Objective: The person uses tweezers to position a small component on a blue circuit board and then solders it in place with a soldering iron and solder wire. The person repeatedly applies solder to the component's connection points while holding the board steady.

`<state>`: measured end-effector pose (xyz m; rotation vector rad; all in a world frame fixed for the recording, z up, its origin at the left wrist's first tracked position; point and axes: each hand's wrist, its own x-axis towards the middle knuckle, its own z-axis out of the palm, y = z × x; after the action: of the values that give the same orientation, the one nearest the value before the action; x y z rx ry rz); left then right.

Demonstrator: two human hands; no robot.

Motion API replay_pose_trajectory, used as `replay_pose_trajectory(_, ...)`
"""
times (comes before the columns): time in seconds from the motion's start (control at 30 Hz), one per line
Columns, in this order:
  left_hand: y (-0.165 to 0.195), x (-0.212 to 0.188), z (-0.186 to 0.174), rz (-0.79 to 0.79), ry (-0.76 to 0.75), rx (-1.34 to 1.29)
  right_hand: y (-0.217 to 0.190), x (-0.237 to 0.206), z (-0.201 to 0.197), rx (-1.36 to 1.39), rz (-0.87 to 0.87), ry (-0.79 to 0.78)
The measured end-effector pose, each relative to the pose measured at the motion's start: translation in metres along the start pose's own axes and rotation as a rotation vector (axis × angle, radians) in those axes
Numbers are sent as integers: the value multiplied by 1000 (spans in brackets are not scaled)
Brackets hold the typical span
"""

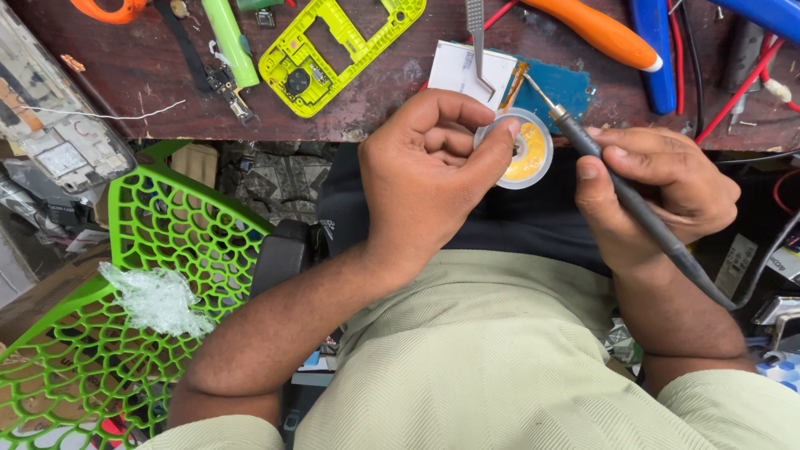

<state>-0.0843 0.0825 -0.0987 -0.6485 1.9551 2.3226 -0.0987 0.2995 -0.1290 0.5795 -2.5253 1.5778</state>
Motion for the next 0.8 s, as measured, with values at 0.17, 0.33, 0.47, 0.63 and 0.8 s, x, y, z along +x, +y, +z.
replay_pose_trajectory(0.17, -1, 0, -1, -13, -11, -38, 3, -1, 1, -16, -39, 1)
replay_pose_trajectory(0.33, -2, -1, -2, 6, -32, -21, 5, -3, 0, -13, -49, -10)
replay_pose_trajectory(0.47, -3, -1, -2, -8, -24, -13, 3, -5, 0, -24, -40, -19)
replay_pose_trajectory(0.63, -2, -2, -2, -17, -28, -51, 3, -4, 1, -35, -62, -18)
replay_pose_trajectory(0.8, -1, -3, -4, 5, -49, -32, 2, -1, 1, -78, -109, -28)
